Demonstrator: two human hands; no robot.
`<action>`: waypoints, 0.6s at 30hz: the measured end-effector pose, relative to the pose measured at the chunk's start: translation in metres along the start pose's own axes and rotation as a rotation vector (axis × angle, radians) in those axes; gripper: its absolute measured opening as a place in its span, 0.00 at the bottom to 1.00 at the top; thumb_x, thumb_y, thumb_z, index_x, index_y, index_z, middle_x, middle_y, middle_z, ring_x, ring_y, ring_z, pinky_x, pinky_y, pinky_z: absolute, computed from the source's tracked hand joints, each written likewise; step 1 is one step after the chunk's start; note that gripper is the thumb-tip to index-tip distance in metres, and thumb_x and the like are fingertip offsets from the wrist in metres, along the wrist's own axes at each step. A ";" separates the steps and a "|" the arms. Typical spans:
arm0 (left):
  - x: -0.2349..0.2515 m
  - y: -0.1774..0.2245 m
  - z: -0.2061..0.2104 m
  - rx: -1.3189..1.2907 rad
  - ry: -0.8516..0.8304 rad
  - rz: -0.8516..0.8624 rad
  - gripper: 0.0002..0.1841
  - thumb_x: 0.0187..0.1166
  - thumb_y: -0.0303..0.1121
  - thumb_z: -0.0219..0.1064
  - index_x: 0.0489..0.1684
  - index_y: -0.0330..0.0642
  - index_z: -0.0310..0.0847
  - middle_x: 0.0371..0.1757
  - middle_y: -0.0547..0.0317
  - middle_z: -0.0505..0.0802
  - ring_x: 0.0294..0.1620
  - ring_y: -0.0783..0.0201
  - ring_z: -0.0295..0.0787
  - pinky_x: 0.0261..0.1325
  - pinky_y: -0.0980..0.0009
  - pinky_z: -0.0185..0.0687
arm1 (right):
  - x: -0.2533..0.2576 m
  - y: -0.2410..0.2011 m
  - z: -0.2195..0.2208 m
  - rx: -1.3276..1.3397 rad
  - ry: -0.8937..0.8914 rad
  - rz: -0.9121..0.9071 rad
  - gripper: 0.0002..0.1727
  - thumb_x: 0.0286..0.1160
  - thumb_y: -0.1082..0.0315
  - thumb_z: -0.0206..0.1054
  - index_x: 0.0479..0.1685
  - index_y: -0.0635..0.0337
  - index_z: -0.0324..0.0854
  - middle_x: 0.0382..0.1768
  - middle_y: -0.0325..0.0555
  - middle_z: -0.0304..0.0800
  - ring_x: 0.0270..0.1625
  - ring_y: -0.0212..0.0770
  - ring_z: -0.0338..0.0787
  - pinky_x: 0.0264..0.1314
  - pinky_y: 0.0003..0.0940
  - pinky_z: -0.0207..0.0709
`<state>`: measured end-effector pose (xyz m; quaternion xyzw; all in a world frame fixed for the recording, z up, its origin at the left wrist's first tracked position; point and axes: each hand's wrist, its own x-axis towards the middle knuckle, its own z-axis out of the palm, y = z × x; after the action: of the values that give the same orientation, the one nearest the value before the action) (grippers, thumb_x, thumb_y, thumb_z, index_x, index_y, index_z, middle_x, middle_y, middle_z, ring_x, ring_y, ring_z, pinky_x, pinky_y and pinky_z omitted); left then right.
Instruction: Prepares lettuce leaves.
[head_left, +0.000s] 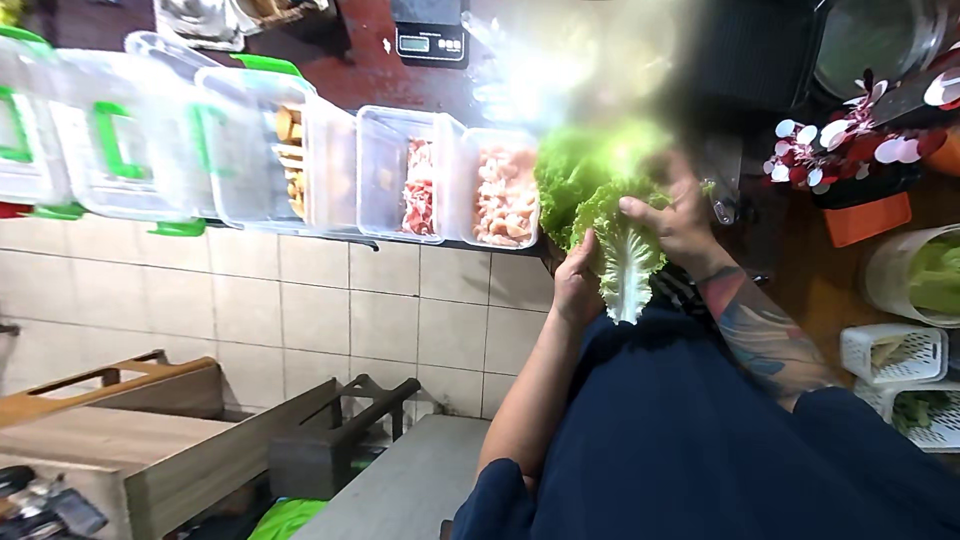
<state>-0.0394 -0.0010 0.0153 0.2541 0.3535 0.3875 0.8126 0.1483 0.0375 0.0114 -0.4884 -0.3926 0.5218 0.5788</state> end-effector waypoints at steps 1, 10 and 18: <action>0.000 -0.001 -0.001 -0.011 -0.007 -0.005 0.23 0.94 0.53 0.43 0.66 0.55 0.81 0.54 0.63 0.93 0.54 0.68 0.91 0.57 0.63 0.90 | 0.000 0.001 0.000 0.001 -0.001 0.015 0.38 0.62 0.78 0.79 0.76 0.63 0.67 0.65 0.57 0.84 0.58 0.50 0.92 0.57 0.45 0.93; 0.014 -0.002 0.010 -0.027 0.163 -0.094 0.20 0.95 0.45 0.47 0.61 0.43 0.82 0.48 0.56 0.94 0.52 0.65 0.92 0.59 0.62 0.89 | 0.006 0.003 -0.015 0.267 0.138 -0.048 0.30 0.90 0.72 0.53 0.88 0.61 0.49 0.62 0.55 0.88 0.63 0.49 0.90 0.70 0.48 0.83; 0.009 0.002 0.011 0.067 0.138 -0.110 0.19 0.94 0.44 0.49 0.56 0.41 0.83 0.44 0.56 0.94 0.47 0.66 0.93 0.54 0.64 0.91 | 0.008 -0.017 -0.045 0.081 0.079 -0.284 0.18 0.68 0.78 0.77 0.56 0.61 0.81 0.44 0.44 0.96 0.48 0.41 0.96 0.59 0.41 0.91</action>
<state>-0.0280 0.0059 0.0198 0.2343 0.4347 0.3469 0.7974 0.1963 0.0385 0.0177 -0.4242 -0.4132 0.4303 0.6813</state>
